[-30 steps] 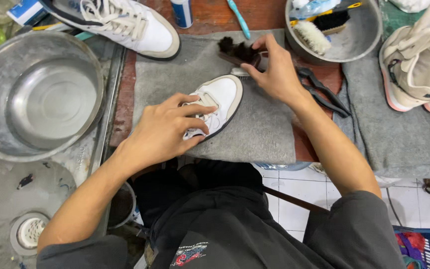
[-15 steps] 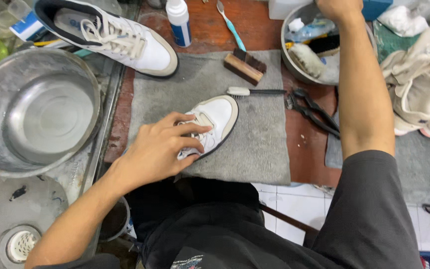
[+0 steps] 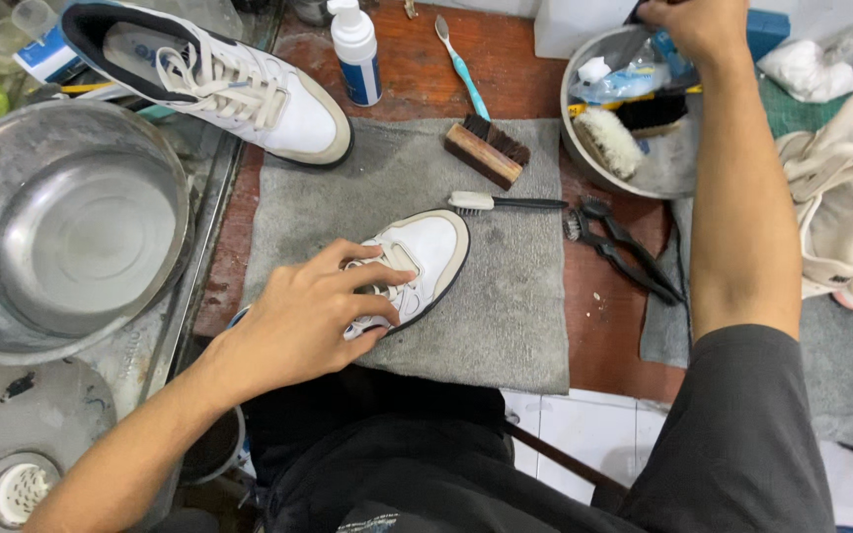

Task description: The person scrubs a white sneaker with a small brush and then with a purple eraser, focusing on the toe box and side panels. The person holds the shoe steady with the left hand while scrubbing with the right hand, rotating the shoe to access different areas.

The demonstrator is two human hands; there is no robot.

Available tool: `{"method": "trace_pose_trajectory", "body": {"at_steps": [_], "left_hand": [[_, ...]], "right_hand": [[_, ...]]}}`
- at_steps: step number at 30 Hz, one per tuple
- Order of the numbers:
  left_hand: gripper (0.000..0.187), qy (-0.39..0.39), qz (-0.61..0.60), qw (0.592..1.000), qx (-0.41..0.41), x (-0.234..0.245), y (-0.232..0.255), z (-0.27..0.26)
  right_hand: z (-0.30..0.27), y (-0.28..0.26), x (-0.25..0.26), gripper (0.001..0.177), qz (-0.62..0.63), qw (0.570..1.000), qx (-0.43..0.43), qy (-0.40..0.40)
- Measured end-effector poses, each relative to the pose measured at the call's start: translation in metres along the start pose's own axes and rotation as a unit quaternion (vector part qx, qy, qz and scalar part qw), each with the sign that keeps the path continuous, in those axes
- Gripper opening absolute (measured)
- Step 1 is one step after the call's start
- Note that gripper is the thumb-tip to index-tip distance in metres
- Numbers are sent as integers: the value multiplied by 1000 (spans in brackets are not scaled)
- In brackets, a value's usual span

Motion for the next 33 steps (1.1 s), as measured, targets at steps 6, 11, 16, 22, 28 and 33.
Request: {"method": "trace_pose_trajectory", "body": {"at_steps": [6,11,16,22,28,33], "left_hand": [[25,-84,-16,996,-25,-1,1,9],[54,-72,-95,990,-77,10,-1,35],[61,-26,-131,986,-102,12,2,94],[73,47,-154,986,-41,4,2,168],[80,235,-199,946,-102,14,19,174],[61,162,-89,981,-62,4,28,150]], "right_hand": [[10,-25,-11,31,38,998,-57,-14],[-8,-76,27,49,132,988,-74,41],[-36,-167,96,37,149,982,74,91],[-98,-310,172,32,196,957,208,55],[-156,-384,173,36,299,925,229,-50],[-183,-416,174,36,342,926,150,-56]]}}
Point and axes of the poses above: each hand's wrist, its own z-axis towards the middle knuckle, its own x-axis out of the back of the hand, y = z × x, the point moved 8 cm from there along z, towards the middle knuckle, and after that the axes turned 13 degrees about z, right-handed, at the moved point
